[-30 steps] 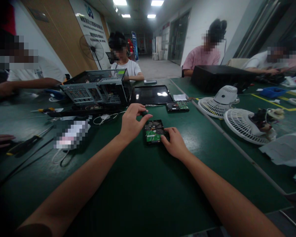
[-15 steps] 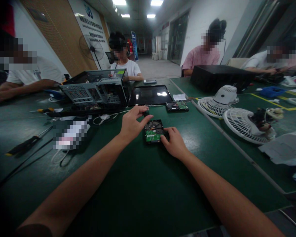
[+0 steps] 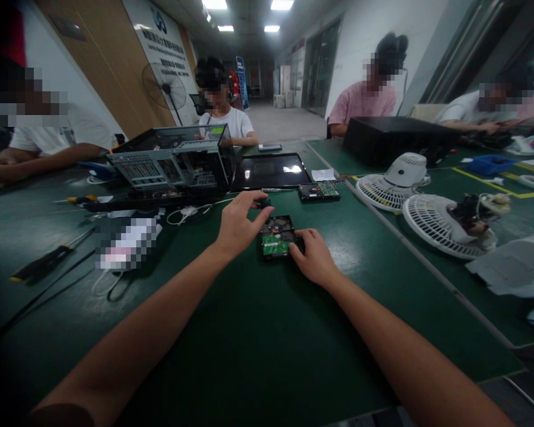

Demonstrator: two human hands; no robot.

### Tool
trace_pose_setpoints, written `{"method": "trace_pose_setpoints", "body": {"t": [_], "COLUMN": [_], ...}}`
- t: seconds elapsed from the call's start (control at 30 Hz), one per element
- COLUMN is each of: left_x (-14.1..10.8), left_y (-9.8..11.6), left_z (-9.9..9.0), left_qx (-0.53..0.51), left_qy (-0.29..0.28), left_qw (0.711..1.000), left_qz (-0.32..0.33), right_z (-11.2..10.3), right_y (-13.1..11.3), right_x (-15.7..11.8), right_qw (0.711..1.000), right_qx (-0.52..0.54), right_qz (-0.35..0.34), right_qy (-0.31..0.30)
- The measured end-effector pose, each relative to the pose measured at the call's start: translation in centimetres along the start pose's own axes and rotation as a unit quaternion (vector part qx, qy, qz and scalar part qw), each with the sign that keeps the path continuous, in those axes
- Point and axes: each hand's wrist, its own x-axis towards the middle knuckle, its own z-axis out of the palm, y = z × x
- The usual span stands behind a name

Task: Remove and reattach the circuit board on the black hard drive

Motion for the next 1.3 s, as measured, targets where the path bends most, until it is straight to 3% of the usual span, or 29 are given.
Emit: {"method": "trace_pose_setpoints", "body": {"t": [0.87, 1.3], "left_x": [-0.04, -0.15], "left_y": [0.1, -0.54], "left_z": [0.04, 0.29], "left_qx": [0.008, -0.011], "left_qy": [0.006, 0.022], "left_qw": [1.0, 0.999], "left_qz": [0.0, -0.036], "right_z": [-0.02, -0.03], "right_y": [0.0, -0.12], "right_x": [0.0, 0.04], "right_qw": [1.0, 1.0], "right_qx": [-0.008, 0.002], "right_qz": [0.003, -0.002], "right_qy": [-0.001, 0.002]}}
